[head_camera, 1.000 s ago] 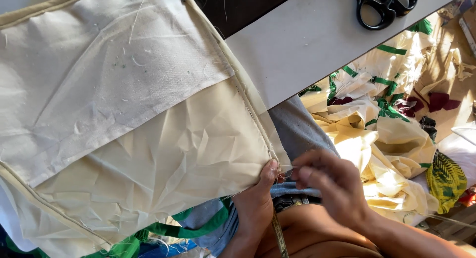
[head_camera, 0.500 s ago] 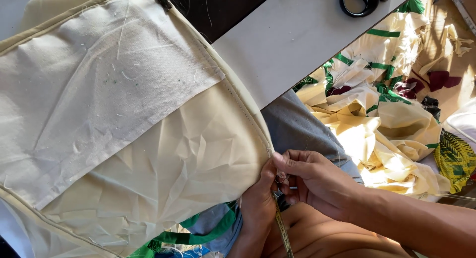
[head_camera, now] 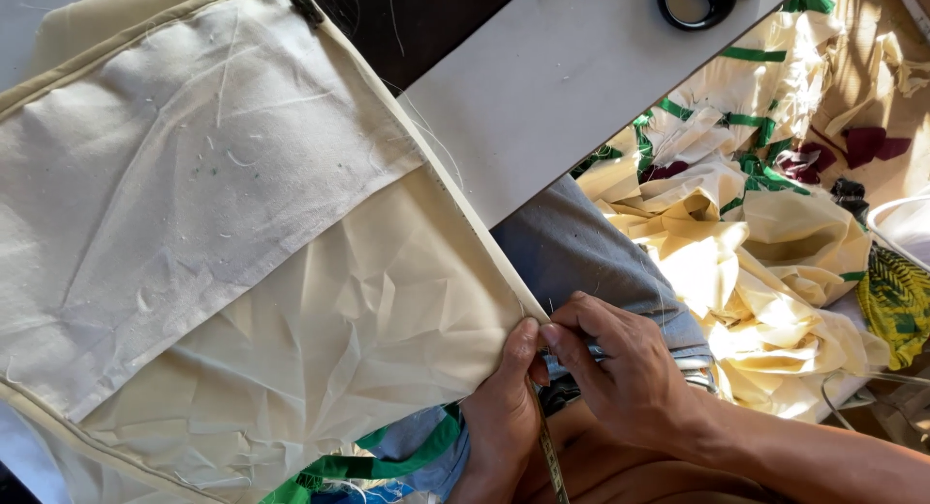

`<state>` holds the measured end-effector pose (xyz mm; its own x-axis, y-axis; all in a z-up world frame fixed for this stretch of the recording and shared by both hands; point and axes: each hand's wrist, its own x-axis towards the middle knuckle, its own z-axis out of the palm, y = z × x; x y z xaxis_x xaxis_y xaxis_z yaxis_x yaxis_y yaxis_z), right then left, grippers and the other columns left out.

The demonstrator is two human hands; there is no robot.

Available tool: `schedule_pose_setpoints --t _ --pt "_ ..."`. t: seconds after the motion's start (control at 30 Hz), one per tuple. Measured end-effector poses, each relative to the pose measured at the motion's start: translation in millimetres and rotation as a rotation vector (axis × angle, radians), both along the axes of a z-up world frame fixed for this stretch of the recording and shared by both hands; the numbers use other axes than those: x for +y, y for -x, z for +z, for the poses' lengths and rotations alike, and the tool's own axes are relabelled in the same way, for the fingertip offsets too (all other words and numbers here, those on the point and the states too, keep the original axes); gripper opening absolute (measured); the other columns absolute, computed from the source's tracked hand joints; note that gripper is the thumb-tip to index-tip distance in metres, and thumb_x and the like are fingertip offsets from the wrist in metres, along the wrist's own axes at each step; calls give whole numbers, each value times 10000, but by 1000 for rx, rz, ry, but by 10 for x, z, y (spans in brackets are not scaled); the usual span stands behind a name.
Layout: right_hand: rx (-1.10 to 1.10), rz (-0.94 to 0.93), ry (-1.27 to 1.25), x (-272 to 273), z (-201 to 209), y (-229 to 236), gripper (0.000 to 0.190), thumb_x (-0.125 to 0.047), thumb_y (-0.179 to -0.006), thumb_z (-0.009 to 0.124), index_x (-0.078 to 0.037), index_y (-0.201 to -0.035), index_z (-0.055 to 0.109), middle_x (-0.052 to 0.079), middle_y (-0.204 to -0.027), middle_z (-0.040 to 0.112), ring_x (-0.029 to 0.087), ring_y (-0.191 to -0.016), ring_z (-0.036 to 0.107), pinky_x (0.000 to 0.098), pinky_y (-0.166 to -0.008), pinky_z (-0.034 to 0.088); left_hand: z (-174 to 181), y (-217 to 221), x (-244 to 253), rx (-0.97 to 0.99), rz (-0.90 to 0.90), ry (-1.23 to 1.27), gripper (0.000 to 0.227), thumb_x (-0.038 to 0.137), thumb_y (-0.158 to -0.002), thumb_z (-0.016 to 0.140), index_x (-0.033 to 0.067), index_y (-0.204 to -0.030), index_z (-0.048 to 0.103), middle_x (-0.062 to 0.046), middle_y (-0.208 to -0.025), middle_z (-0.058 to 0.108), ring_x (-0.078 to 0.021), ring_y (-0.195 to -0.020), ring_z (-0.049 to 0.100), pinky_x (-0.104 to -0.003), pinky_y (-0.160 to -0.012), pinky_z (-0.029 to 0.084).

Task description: Sewing the edges of fabric bags using an industrial sewing machine and trimming excess threads with scissors.

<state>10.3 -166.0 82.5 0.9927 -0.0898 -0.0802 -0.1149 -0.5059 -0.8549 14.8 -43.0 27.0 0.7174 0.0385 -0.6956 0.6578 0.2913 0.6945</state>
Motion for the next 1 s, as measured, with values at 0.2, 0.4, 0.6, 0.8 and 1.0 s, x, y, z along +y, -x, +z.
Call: schedule_pose_setpoints --t 0.2,0.4,0.6,0.8,1.0 --pt "-161 42 144 -33 -51 94 167 -104 -1009 528 -69 -846 533 52 -698 537 224 -522 506 351 -499 410 -63 85 -4 -94 76 84 291 16 -865 775 50 -653 578 -78 -490 515 -172 -447 496 -330 -498 475" --pt "-449 96 360 -19 66 -25 233 -32 -954 612 -52 -743 515 51 -614 460 187 -481 410 325 -436 383 -73 100 -8 -133 174 88 240 -62 -811 807 35 -798 588 -85 -630 550 -184 -564 538 -338 -483 496" --pt "-653 186 500 -35 259 -77 170 -43 -965 633 25 -814 592 98 -692 550 198 -525 465 313 -504 490 165 18 -11 -54 230 -3 484 -83 -727 838 -22 -1180 679 -140 -1065 728 -226 -909 677 -373 -710 626" --pt "-617 185 438 -70 293 -99 215 4 -951 593 -2 -745 532 71 -630 503 189 -480 417 316 -440 410 215 -21 -5 -107 71 -6 244 53 -799 814 19 -644 629 -117 -502 594 -209 -408 526 -342 -451 474" --pt "-211 -51 193 -63 166 -6 187 -92 -894 619 -86 -711 656 -2 -536 625 133 -401 535 306 -368 414 168 -2 -44 -174 93 98 153 53 -824 801 -1 -781 665 -100 -566 611 -175 -382 484 -299 -398 419"
